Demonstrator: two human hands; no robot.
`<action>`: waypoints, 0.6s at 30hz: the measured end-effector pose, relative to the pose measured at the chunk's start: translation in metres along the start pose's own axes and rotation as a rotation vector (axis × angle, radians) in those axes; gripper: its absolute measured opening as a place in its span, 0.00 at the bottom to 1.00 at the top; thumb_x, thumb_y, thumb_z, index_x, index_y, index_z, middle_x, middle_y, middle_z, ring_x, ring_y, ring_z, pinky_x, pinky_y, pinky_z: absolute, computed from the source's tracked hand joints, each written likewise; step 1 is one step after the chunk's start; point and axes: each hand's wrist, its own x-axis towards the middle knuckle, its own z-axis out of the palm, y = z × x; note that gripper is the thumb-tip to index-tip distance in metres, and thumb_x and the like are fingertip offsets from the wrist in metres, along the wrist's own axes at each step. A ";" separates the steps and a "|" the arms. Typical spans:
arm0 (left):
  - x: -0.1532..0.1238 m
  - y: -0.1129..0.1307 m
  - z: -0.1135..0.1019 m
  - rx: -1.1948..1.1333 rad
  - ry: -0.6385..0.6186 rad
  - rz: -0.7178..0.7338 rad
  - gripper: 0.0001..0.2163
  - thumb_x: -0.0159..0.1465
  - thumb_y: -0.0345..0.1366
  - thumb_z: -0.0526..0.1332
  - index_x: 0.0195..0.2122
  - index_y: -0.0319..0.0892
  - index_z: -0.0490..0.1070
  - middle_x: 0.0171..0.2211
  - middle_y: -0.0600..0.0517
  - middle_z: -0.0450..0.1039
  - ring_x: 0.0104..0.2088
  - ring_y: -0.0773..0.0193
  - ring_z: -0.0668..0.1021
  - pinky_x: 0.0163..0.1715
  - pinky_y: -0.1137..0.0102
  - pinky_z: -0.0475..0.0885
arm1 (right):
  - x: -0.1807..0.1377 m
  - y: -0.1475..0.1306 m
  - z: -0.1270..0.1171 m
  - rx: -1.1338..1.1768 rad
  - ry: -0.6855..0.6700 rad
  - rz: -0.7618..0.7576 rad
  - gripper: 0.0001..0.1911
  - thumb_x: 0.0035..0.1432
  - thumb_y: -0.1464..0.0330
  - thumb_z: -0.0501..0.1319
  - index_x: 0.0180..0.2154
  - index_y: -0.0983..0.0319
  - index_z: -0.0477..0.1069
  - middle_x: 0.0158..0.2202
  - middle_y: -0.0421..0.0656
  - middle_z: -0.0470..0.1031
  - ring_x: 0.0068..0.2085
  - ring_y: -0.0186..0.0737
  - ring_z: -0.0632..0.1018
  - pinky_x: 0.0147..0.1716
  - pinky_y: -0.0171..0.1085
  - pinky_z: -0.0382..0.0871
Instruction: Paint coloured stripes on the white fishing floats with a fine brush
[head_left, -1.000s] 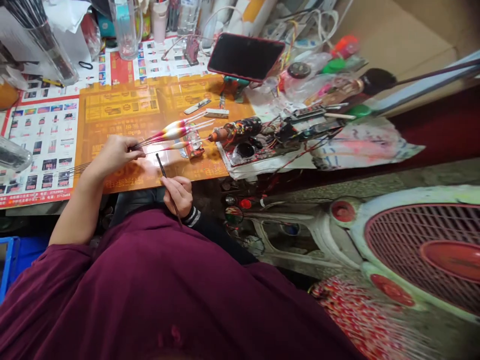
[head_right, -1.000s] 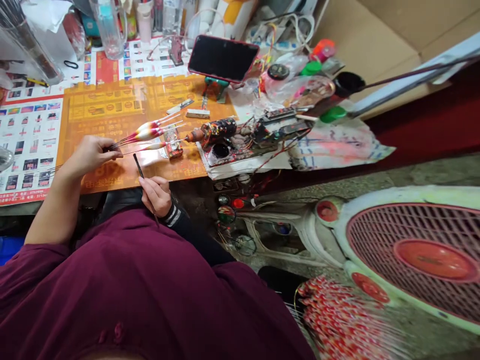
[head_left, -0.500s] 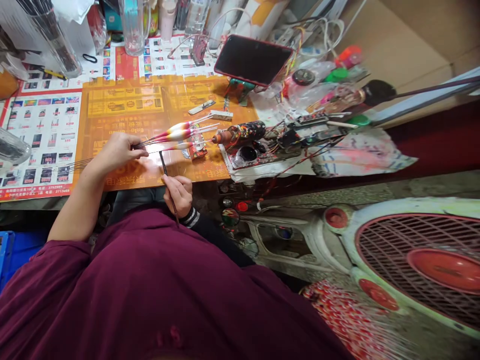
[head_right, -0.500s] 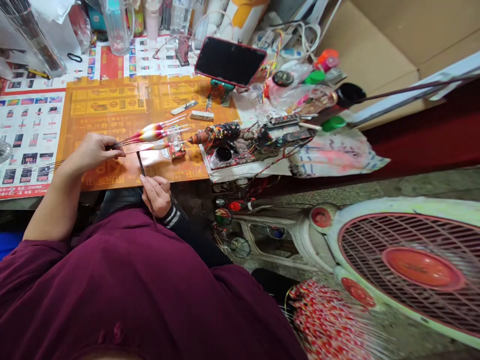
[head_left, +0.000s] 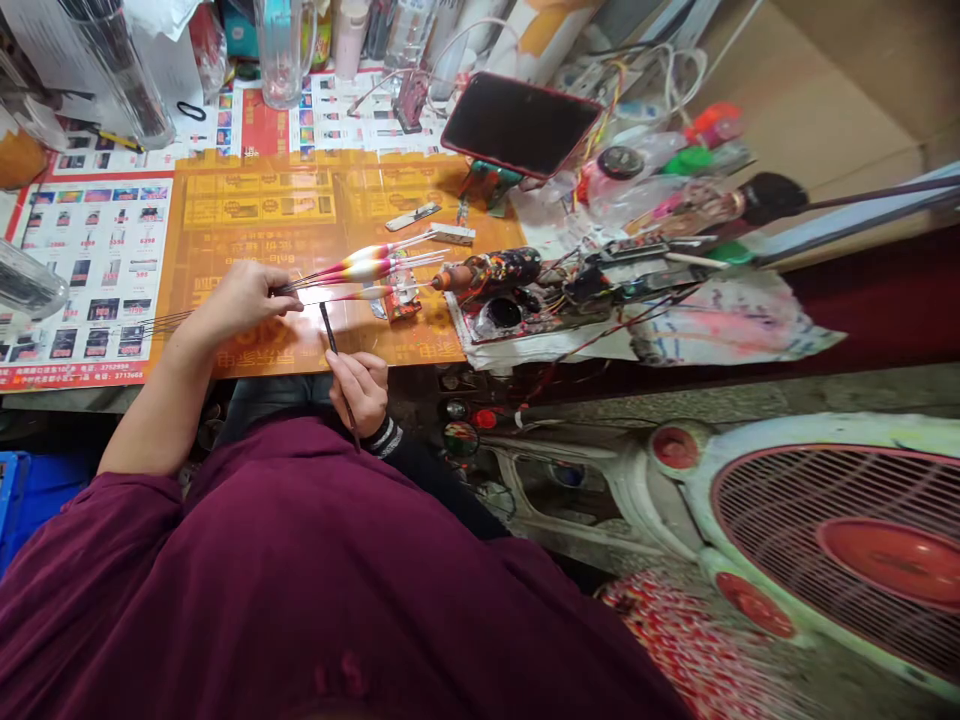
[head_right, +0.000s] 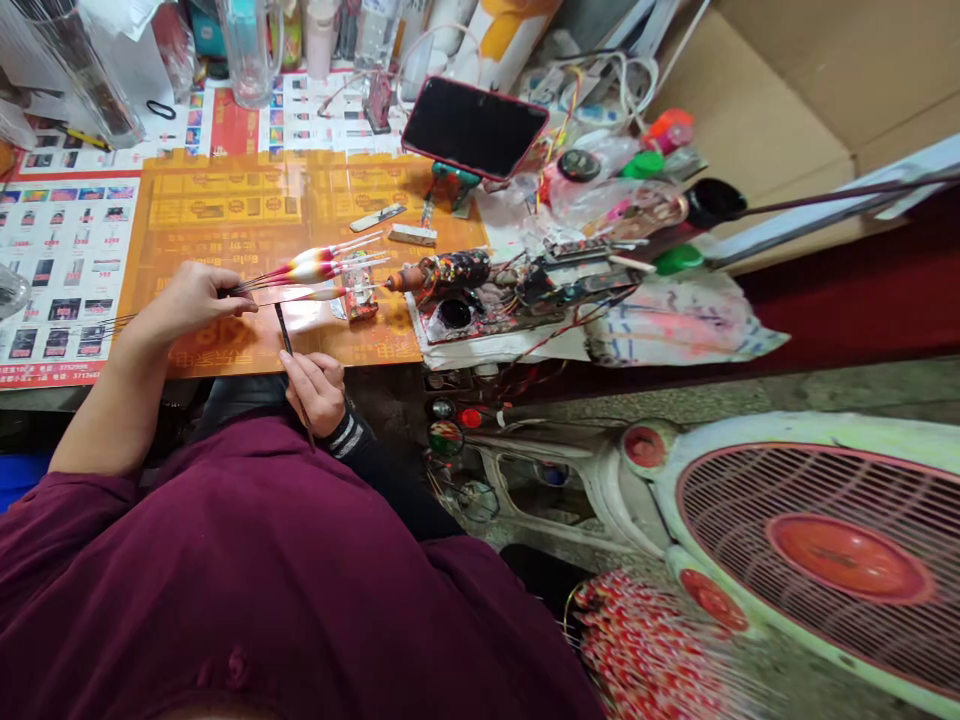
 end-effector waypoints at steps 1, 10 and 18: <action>0.000 0.000 0.000 -0.004 0.002 0.004 0.06 0.61 0.35 0.70 0.29 0.40 0.80 0.23 0.53 0.75 0.26 0.67 0.72 0.29 0.68 0.61 | 0.000 0.000 0.000 0.002 0.001 0.001 0.23 0.74 0.67 0.55 0.65 0.58 0.73 0.54 0.49 0.83 0.53 0.49 0.79 0.56 0.49 0.78; -0.001 0.000 -0.001 -0.028 0.014 0.019 0.05 0.61 0.34 0.70 0.29 0.40 0.80 0.22 0.54 0.74 0.25 0.67 0.72 0.28 0.68 0.60 | 0.009 -0.004 -0.005 0.042 0.128 -0.079 0.27 0.73 0.72 0.57 0.70 0.59 0.66 0.54 0.49 0.84 0.51 0.47 0.81 0.53 0.47 0.78; 0.000 -0.001 -0.001 -0.042 0.011 0.018 0.05 0.61 0.34 0.71 0.30 0.40 0.81 0.22 0.54 0.75 0.25 0.67 0.72 0.29 0.68 0.61 | 0.014 -0.008 -0.007 0.011 0.144 -0.086 0.28 0.73 0.72 0.57 0.71 0.60 0.64 0.52 0.50 0.84 0.50 0.46 0.81 0.52 0.47 0.78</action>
